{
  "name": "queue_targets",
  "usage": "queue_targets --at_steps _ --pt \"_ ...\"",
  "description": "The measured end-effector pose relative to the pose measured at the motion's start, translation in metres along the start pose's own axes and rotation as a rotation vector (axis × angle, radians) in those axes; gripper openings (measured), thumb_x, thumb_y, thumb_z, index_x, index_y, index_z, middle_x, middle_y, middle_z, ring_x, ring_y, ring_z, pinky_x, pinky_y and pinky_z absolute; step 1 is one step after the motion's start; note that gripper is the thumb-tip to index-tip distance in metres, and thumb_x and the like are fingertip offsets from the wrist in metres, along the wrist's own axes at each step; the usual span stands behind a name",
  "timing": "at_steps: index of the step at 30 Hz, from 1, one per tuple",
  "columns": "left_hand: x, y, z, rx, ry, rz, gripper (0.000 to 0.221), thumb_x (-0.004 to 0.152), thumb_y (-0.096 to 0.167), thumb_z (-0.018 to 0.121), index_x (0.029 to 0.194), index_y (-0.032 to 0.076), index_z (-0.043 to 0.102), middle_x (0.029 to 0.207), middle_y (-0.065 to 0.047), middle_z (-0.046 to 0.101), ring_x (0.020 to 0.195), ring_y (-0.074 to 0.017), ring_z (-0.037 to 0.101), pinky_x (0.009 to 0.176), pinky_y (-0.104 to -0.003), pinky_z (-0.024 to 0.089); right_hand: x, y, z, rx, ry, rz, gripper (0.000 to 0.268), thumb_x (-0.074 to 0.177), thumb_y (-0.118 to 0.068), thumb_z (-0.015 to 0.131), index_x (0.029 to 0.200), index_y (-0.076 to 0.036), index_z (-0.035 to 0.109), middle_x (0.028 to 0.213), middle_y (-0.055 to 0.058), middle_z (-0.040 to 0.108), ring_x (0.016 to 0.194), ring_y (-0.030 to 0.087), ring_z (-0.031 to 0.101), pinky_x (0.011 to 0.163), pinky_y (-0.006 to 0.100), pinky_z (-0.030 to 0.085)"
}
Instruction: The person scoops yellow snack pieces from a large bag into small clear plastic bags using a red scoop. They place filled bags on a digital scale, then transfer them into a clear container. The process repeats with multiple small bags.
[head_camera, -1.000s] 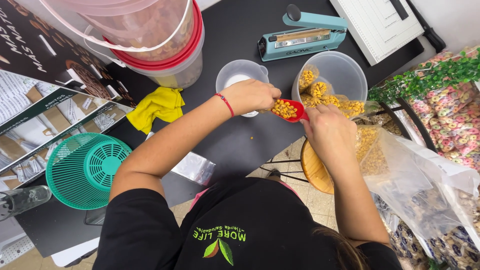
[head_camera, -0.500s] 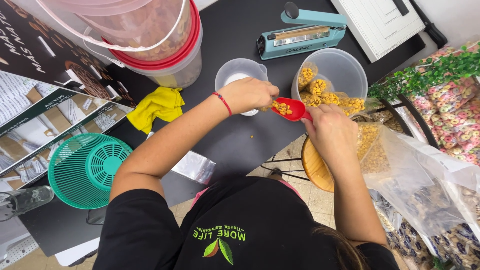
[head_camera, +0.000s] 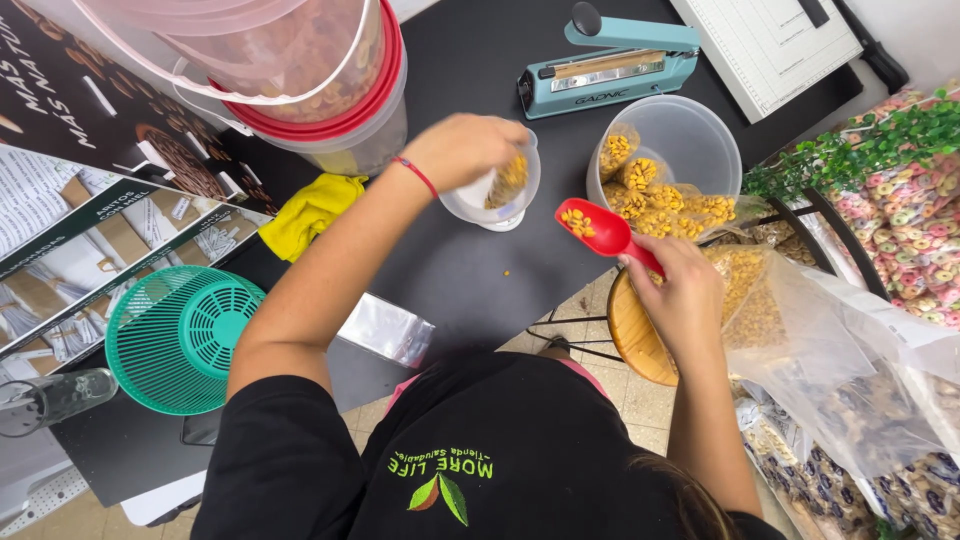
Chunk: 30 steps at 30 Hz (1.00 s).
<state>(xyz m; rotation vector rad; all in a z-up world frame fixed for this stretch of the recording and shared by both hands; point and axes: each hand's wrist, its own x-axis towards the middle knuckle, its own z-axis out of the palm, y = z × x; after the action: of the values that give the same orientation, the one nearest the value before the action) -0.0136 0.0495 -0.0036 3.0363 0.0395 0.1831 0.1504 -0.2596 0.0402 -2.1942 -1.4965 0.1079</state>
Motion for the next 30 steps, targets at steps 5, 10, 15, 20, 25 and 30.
queue_targets --at_steps 5,10,15,20,25,30 --pt "-0.009 -0.066 0.059 -0.093 -0.043 -0.135 0.013 0.084 0.003 0.064 0.095 0.007 0.071 0.112 -0.005 0.064 0.078 -0.0357 0.069 0.053 -0.051 0.051 -0.026 0.009 0.011 -0.076 -0.028 -0.036 0.028 0.099 -0.028 0.071 0.115 -0.005 0.074 0.102 0.008 0.075 0.089 0.025 0.069 0.07 0.037 0.052" --pt "-0.021 -0.085 0.1 -0.117 -0.022 -0.244 0.018 0.084 -0.002 0.059 0.097 0.004 0.069 0.12 -0.005 0.064 0.066 -0.0439 0.067 0.053 -0.056 0.052 -0.043 0.017 0.025 -0.05 -0.072 -0.006 0.029 0.098 -0.03 0.07 0.116 -0.006 0.073 0.102 0.008 0.075 0.094 0.026 0.068 0.072 0.039 0.053" --pt "-0.027 -0.083 0.119 -0.112 0.003 -0.372 0.011 0.088 0.005 0.066 0.089 0.015 0.062 0.112 0.005 0.067 0.087 -0.0313 0.074 0.074 -0.044 0.062 -0.049 0.017 0.032 -0.02 -0.026 0.052 0.023 0.089 -0.024 0.08 0.111 -0.018 0.078 0.096 0.002 0.076 0.095 0.023 0.072 0.081 0.035 0.056" --pt "-0.029 -0.077 0.125 -0.37 0.035 -0.507 0.03 0.088 0.001 0.061 0.106 0.02 0.048 0.106 0.0 0.066 0.094 -0.0328 0.072 0.081 -0.047 0.059 -0.046 0.015 0.034 -0.049 -0.025 0.07 0.022 0.09 -0.026 0.079 0.111 -0.019 0.077 0.094 0.0 0.075 0.094 0.021 0.071 0.08 0.034 0.056" --pt "-0.03 -0.058 0.111 -0.409 0.089 -0.431 0.067 0.086 0.0 0.057 0.147 0.016 0.035 0.137 -0.011 0.062 0.118 -0.0335 0.066 0.096 -0.05 0.056 -0.047 0.015 0.034 -0.041 -0.028 0.057 0.022 0.09 -0.024 0.079 0.111 -0.017 0.077 0.093 0.002 0.075 0.093 0.023 0.071 0.079 0.035 0.056" --pt "-0.045 -0.015 0.071 -0.352 0.409 -0.452 0.064 0.093 -0.001 0.06 0.154 0.012 0.044 0.14 -0.015 0.058 0.125 -0.0382 0.06 0.097 -0.051 0.055 -0.049 0.014 0.033 0.017 0.021 0.049 0.021 0.09 -0.021 0.08 0.11 -0.016 0.077 0.091 0.003 0.074 0.091 0.025 0.071 0.077 0.037 0.056"
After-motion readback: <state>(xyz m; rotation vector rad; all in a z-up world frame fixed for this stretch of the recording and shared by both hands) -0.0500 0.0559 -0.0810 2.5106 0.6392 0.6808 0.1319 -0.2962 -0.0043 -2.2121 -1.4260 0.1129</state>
